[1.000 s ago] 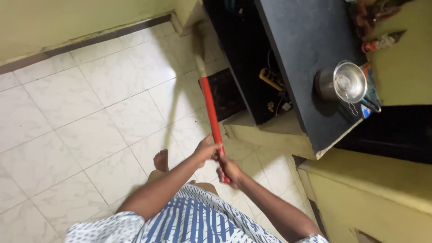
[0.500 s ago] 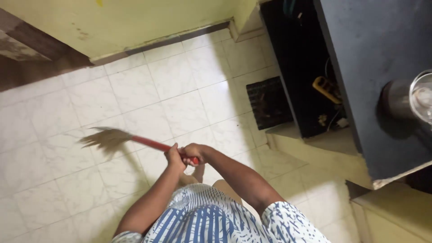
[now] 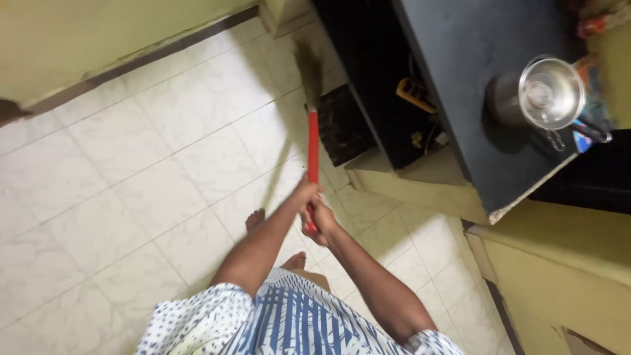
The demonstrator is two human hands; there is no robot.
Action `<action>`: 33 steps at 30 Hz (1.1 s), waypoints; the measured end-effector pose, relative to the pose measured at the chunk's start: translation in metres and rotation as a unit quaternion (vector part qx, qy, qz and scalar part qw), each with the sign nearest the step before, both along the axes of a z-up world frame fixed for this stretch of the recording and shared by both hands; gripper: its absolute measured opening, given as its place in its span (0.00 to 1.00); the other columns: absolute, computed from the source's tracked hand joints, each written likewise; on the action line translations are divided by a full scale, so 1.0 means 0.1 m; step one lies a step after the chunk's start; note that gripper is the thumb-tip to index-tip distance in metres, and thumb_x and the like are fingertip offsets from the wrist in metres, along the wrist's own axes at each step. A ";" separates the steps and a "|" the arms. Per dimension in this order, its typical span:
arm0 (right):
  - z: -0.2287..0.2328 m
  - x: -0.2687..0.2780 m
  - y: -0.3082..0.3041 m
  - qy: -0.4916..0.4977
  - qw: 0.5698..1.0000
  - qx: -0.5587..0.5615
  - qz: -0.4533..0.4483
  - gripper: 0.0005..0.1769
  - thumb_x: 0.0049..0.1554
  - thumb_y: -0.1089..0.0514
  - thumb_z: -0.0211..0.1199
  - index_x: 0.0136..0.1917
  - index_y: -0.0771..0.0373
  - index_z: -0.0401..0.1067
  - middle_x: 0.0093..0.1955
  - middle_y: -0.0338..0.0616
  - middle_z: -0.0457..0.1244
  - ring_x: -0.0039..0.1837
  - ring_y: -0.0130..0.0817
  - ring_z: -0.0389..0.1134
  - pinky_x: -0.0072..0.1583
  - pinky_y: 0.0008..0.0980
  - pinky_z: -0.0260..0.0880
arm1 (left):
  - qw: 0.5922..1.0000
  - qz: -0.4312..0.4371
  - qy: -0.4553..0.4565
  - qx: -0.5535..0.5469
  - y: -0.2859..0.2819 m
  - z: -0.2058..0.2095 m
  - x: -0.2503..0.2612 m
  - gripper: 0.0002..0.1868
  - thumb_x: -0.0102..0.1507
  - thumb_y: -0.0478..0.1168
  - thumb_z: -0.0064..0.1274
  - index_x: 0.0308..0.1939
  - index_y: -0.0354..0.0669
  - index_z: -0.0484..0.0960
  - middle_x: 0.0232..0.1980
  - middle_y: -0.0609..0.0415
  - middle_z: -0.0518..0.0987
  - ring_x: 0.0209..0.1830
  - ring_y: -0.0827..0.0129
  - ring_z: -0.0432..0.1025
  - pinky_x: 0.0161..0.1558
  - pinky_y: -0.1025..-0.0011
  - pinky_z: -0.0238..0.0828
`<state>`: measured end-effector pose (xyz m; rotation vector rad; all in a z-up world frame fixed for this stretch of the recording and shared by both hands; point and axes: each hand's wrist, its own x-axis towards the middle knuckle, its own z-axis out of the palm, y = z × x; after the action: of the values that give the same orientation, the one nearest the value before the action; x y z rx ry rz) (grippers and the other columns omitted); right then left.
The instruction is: Sweeping the tiled floor of a room using a broom.
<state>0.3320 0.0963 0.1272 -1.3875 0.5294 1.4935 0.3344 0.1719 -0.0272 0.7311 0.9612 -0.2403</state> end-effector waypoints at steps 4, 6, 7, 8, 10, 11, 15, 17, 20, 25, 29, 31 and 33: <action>0.60 0.04 -0.80 0.014 0.999 -0.045 0.026 0.22 0.66 0.32 0.39 0.48 0.48 0.63 0.21 0.35 0.50 0.22 0.30 0.51 0.29 0.29 0.51 | 0.991 0.063 -0.117 -0.011 -0.73 0.67 -0.34 0.42 0.58 0.25 0.55 0.71 0.51 0.52 0.48 0.43 0.72 0.35 0.60 0.75 0.30 0.61 0.77; 0.71 -0.08 -1.14 0.067 0.993 -0.055 0.080 0.28 0.66 0.29 0.37 0.49 0.51 0.63 0.22 0.35 0.51 0.22 0.28 0.50 0.28 0.29 0.51 | 0.987 0.080 -0.087 -0.105 -0.71 1.52 -0.72 0.53 0.56 0.25 0.53 0.74 0.68 0.38 0.51 0.47 0.71 0.37 0.60 0.77 0.27 0.66 0.72; 0.69 -0.16 -1.18 0.070 0.992 -0.056 0.086 0.28 0.66 0.29 0.37 0.49 0.51 0.63 0.22 0.35 0.51 0.22 0.28 0.50 0.28 0.29 0.51 | 0.987 0.087 -0.083 -0.105 -0.73 1.58 -0.94 0.53 0.56 0.25 0.53 0.74 0.68 0.38 0.51 0.47 0.71 0.37 0.60 0.77 0.27 0.66 0.72; 0.67 -0.23 -1.22 0.089 0.986 -0.053 0.132 0.26 0.67 0.32 0.38 0.51 0.52 0.66 0.24 0.32 0.52 0.23 0.23 0.50 0.28 0.25 0.49 | 0.979 0.134 -0.056 -0.142 -0.75 1.64 -1.14 0.54 0.57 0.27 0.52 0.73 0.72 0.35 0.49 0.47 0.73 0.36 0.59 0.78 0.27 0.68 0.73; 0.51 -0.41 -1.20 0.110 0.976 -0.049 0.179 0.25 0.69 0.35 0.40 0.54 0.53 0.69 0.26 0.28 0.53 0.24 0.18 0.49 0.27 0.21 0.47 | 0.967 0.182 -0.028 -0.178 -0.88 1.44 -1.48 0.55 0.57 0.28 0.51 0.73 0.76 0.31 0.46 0.47 0.76 0.36 0.59 0.78 0.27 0.70 0.75; 0.38 -0.53 -1.13 0.080 0.973 -0.027 0.214 0.23 0.70 0.39 0.43 0.51 0.56 0.69 0.27 0.30 0.55 0.25 0.19 0.50 0.27 0.21 0.48 | 0.959 0.247 0.010 -0.140 -0.98 1.18 -1.64 0.48 0.57 0.28 0.53 0.71 0.62 0.42 0.43 0.48 0.76 0.34 0.60 0.76 0.25 0.69 0.73; 0.08 -0.69 -1.07 0.062 0.961 -0.105 0.250 0.18 0.70 0.44 0.50 0.49 0.60 0.67 0.29 0.34 0.58 0.26 0.21 0.53 0.27 0.22 0.51 | 0.925 0.359 0.105 -0.074 -1.36 0.53 -1.70 0.30 0.59 0.32 0.54 0.61 0.42 0.58 0.35 0.49 0.72 0.28 0.62 0.71 0.25 0.63 0.72; -0.37 -0.58 -1.61 0.056 0.971 -0.069 0.224 0.19 0.71 0.45 0.47 0.50 0.63 0.68 0.31 0.35 0.59 0.28 0.21 0.54 0.29 0.22 0.53 | 0.942 0.317 0.072 -0.078 -1.76 -0.05 -1.54 0.23 0.61 0.33 0.54 0.55 0.41 0.60 0.34 0.52 0.71 0.28 0.64 0.69 0.24 0.64 0.69; -0.26 -0.05 -1.95 0.085 0.981 -0.076 0.160 0.24 0.69 0.40 0.42 0.51 0.59 0.69 0.30 0.31 0.56 0.27 0.19 0.51 0.28 0.21 0.52 | 0.977 0.175 0.065 -0.104 -1.86 0.07 -0.77 0.11 0.63 0.35 0.53 0.44 0.41 0.67 0.30 0.54 0.72 0.26 0.65 0.70 0.24 0.62 0.69; -0.17 0.70 -1.93 0.040 0.989 -0.037 0.139 0.26 0.68 0.33 0.41 0.51 0.53 0.67 0.29 0.29 0.52 0.26 0.20 0.50 0.28 0.22 0.51 | 0.989 0.136 -0.010 -0.051 -1.74 0.18 0.26 0.04 0.61 0.32 0.46 0.39 0.36 0.71 0.24 0.48 0.71 0.15 0.63 0.68 0.17 0.60 0.66; 0.29 0.62 -1.78 0.010 0.982 -0.021 0.188 0.23 0.69 0.34 0.41 0.49 0.53 0.62 0.30 0.31 0.53 0.28 0.22 0.53 0.31 0.25 0.57 | 0.975 0.213 -0.066 0.019 -1.55 1.15 0.04 0.19 0.61 0.31 0.51 0.55 0.37 0.65 0.34 0.47 0.73 0.22 0.63 0.72 0.24 0.64 0.74; 0.42 0.36 -1.90 0.010 0.975 -0.018 0.219 0.22 0.70 0.35 0.41 0.49 0.53 0.60 0.31 0.32 0.53 0.28 0.23 0.54 0.31 0.27 0.59 | 0.961 0.267 -0.055 0.039 -1.82 1.19 -0.32 0.27 0.60 0.31 0.52 0.62 0.44 0.62 0.38 0.49 0.73 0.24 0.65 0.72 0.26 0.65 0.75; 0.57 0.09 -2.06 -0.012 0.941 -0.031 0.337 0.21 0.68 0.36 0.41 0.50 0.54 0.60 0.30 0.35 0.54 0.25 0.26 0.54 0.28 0.29 0.56 | 0.906 0.415 -0.063 0.057 -2.26 1.04 -0.71 0.40 0.60 0.31 0.54 0.73 0.53 0.54 0.44 0.51 0.75 0.30 0.69 0.73 0.29 0.66 0.77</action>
<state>0.3411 -0.1102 0.1847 -1.7341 0.0710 2.0029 0.2630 -0.0546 0.0773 0.3817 1.0865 0.6097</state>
